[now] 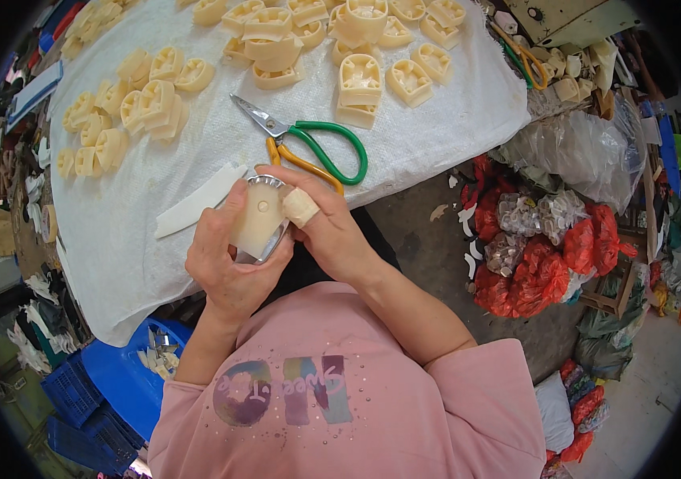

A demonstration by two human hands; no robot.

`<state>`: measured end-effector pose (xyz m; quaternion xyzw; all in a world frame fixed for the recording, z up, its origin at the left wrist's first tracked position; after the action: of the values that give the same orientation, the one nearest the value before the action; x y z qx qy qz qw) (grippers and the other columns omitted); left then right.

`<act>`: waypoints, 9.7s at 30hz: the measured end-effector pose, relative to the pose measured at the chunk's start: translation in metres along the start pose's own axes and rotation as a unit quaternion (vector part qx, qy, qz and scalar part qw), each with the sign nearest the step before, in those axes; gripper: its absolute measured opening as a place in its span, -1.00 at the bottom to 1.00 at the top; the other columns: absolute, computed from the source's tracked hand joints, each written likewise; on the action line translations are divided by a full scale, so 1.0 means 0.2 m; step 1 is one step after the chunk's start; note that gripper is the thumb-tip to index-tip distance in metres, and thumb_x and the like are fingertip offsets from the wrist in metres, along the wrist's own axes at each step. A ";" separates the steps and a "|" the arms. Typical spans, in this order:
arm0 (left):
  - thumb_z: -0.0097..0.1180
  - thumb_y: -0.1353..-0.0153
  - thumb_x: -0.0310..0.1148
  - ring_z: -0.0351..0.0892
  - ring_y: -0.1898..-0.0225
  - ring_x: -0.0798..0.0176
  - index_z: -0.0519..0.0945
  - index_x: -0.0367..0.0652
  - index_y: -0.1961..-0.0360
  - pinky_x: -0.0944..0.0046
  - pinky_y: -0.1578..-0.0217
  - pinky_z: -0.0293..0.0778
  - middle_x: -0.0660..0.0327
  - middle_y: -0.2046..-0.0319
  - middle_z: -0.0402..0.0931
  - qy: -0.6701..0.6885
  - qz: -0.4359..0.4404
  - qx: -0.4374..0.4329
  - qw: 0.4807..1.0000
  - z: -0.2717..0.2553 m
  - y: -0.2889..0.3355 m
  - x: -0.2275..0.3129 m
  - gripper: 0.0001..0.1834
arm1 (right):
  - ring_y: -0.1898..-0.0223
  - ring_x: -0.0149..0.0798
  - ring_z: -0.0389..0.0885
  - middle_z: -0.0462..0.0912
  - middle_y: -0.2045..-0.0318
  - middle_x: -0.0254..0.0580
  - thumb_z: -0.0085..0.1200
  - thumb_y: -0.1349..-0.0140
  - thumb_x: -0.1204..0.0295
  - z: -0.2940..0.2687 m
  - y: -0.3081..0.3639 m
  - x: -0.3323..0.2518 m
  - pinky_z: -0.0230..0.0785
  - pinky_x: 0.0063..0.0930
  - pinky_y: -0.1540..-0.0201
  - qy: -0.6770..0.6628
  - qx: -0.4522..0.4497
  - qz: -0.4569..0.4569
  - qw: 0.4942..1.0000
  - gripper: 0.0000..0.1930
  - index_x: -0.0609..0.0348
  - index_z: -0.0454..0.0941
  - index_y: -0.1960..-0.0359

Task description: Cutting and assembling small foam and plastic shoe components at a workbench.

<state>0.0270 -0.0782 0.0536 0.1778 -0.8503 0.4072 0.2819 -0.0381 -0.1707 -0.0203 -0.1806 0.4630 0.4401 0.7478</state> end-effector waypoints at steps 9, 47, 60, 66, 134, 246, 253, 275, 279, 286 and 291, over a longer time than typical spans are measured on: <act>0.46 0.34 -0.48 0.44 0.54 0.33 0.52 -0.19 0.07 0.39 0.66 0.29 0.17 0.39 0.54 -0.028 0.005 -0.004 1.000 0.01 0.05 -0.02 -0.34 | 0.01 -0.25 0.39 0.37 0.01 -0.06 -0.06 -0.22 0.49 0.10 0.04 -0.08 0.26 -0.47 -0.02 0.255 0.011 -0.104 0.961 -0.53 0.22 0.19 -0.19; 0.10 -0.20 -0.39 0.49 0.32 0.39 0.27 -0.23 -0.04 0.43 0.27 0.45 0.16 0.29 0.49 0.584 -0.470 -0.077 0.657 0.22 0.17 -0.20 -0.58 | 0.58 -0.60 0.35 0.47 0.46 -0.42 -0.18 -0.27 0.32 0.00 -0.07 -0.07 0.20 -0.72 0.61 0.127 -0.075 0.050 0.988 -0.68 0.14 0.43 0.00; 0.44 0.21 -0.36 0.25 -0.11 0.22 0.37 -0.18 -0.16 0.26 -0.09 0.30 0.16 0.00 0.20 0.375 -0.177 -0.283 0.865 0.14 0.06 -0.10 -0.19 | 0.46 -0.55 0.46 0.48 0.42 -0.35 -0.14 -0.29 0.25 -0.04 -0.04 0.04 0.32 -0.66 0.48 0.005 -0.030 0.127 0.991 -0.77 0.11 0.35 0.16; 0.42 0.25 -0.42 0.30 -0.03 0.25 0.40 -0.20 -0.13 0.35 -0.03 0.33 0.18 0.06 0.19 0.346 -0.220 -0.213 0.887 0.08 0.06 -0.17 -0.20 | 0.42 -0.53 0.29 0.42 0.48 -0.40 -0.06 -0.30 0.33 -0.12 0.02 -0.07 0.20 -0.60 0.37 0.228 -0.107 0.060 0.966 -0.78 0.25 0.48 0.37; 0.45 0.39 -0.48 0.40 0.09 0.09 0.48 -0.20 0.04 0.23 0.07 0.37 0.08 0.09 0.34 0.089 -0.145 -0.150 0.974 -0.01 0.06 -0.25 -0.27 | 0.07 -0.34 0.35 0.33 0.09 -0.20 0.00 0.00 0.54 -0.31 0.05 -0.30 0.16 -0.46 -0.11 0.206 0.025 -0.075 0.975 -0.24 0.33 0.00 -0.31; 0.23 -0.02 -0.28 0.17 -0.12 -0.11 0.30 -0.26 -0.12 -0.01 -0.12 0.14 -0.10 -0.10 0.21 -0.504 -0.611 0.301 0.531 -1.58 1.64 -0.66 -0.35 | 0.14 -0.08 0.40 0.50 0.23 -0.17 0.20 0.12 0.53 0.51 -0.20 -0.08 0.33 -0.31 0.10 0.605 -0.244 -0.287 0.701 -0.71 0.23 0.51 0.27; 0.09 -0.03 -0.53 0.25 -0.08 0.11 0.37 -0.24 -0.03 0.17 -0.07 0.18 0.03 0.01 0.33 -0.351 -0.243 0.191 0.884 -1.00 0.51 -0.49 -0.53 | 0.23 -0.16 0.40 0.41 0.37 -0.16 0.12 0.11 0.50 0.67 -0.26 0.15 0.40 -0.39 0.21 0.679 -0.310 -0.276 0.606 -0.87 0.24 0.47 0.48; 0.08 0.03 -0.42 0.36 -0.12 0.22 0.53 -0.14 0.04 0.21 -0.05 0.08 0.22 -0.03 0.47 -0.289 -0.044 -0.039 0.956 -0.22 0.31 -0.27 -0.57 | 0.26 -0.02 0.37 0.36 0.36 -0.04 0.04 0.16 0.61 0.67 -0.27 0.13 0.34 -0.30 0.19 0.605 -0.329 -0.315 0.653 -0.82 0.29 0.38 0.43; 0.06 0.03 -0.41 0.27 -0.18 0.26 0.51 -0.17 0.02 0.18 -0.11 -0.03 0.24 -0.06 0.45 -0.312 -0.063 -0.058 0.946 -0.20 0.34 -0.28 -0.55 | 0.22 0.00 0.39 0.39 0.31 -0.01 0.03 0.13 0.64 0.67 -0.29 0.12 0.35 -0.26 0.18 0.600 -0.315 -0.313 0.665 -0.80 0.30 0.39 0.38; 0.06 0.05 -0.42 0.36 -0.10 0.18 0.51 -0.21 0.05 0.17 -0.09 0.06 0.14 -0.03 0.45 -0.293 -0.041 -0.088 0.951 -0.20 0.28 -0.27 -0.56 | 0.16 0.03 0.45 0.42 0.25 0.05 0.00 0.02 0.65 0.59 -0.35 0.13 0.37 -0.24 0.14 0.556 -0.296 -0.264 0.730 -0.79 0.30 0.39 0.28; 0.10 0.10 -0.44 0.41 -0.03 0.14 0.50 -0.23 0.07 0.13 -0.02 0.21 0.11 0.06 0.47 -0.246 -0.038 -0.091 0.964 -0.21 0.25 -0.29 -0.55 | 0.20 -0.04 0.53 0.45 0.17 0.02 -0.07 -0.10 0.67 0.37 -0.45 0.09 0.41 -0.32 0.14 0.512 -0.176 -0.098 0.835 -0.83 0.28 0.38 0.25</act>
<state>0.0597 -0.0113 0.0094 0.2787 -0.9196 0.2604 0.0942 0.0793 -0.1609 -0.0096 -0.5532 0.6742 0.2837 0.3987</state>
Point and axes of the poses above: each hand's wrist, its own y-axis away from the middle knuckle, its own z-axis out of the palm, x = y × z, the point moved 9 cm from there along -y, towards the middle knuckle
